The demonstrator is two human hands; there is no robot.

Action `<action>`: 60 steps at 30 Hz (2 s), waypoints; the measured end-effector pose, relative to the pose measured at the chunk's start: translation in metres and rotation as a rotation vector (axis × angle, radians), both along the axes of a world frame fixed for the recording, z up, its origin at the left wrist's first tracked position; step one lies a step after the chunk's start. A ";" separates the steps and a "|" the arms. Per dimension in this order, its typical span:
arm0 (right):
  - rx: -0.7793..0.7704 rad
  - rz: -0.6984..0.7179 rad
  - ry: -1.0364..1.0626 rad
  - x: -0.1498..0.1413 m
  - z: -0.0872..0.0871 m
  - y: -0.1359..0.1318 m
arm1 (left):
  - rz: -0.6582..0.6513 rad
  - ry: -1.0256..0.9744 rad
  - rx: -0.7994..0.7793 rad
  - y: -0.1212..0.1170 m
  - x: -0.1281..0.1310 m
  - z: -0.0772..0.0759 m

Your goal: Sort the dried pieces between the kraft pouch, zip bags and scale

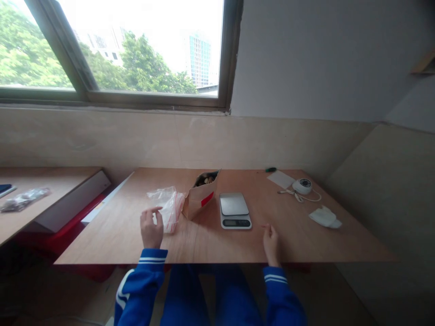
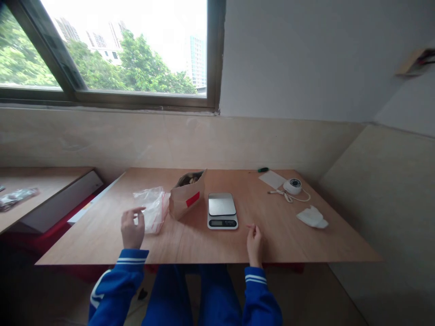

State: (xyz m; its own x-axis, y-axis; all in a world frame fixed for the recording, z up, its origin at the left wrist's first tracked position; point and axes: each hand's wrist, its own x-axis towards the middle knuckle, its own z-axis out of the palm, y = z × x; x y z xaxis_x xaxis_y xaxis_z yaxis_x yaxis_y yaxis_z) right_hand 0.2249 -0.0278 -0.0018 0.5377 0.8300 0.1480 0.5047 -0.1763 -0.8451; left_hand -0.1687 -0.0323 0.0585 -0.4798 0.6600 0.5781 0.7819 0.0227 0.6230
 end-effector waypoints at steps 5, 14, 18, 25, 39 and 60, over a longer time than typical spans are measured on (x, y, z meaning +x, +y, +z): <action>-0.261 -0.124 -0.263 -0.009 0.004 0.010 | -0.515 -0.140 -0.283 -0.004 0.038 -0.041; -0.433 -0.079 -0.401 -0.011 0.006 0.014 | -0.607 -0.148 -0.395 0.010 0.045 -0.070; -0.511 -0.045 -0.501 -0.014 0.007 0.015 | -0.610 -0.143 -0.398 0.009 0.044 -0.071; -0.558 0.000 -0.543 -0.017 0.010 0.015 | -0.596 -0.138 -0.426 0.009 0.045 -0.067; -0.524 0.058 -0.574 -0.016 0.008 0.013 | -0.617 -0.119 -0.420 0.010 0.044 -0.068; -0.095 0.617 -0.379 -0.025 0.007 0.002 | -0.475 -0.122 -0.045 0.056 0.068 -0.045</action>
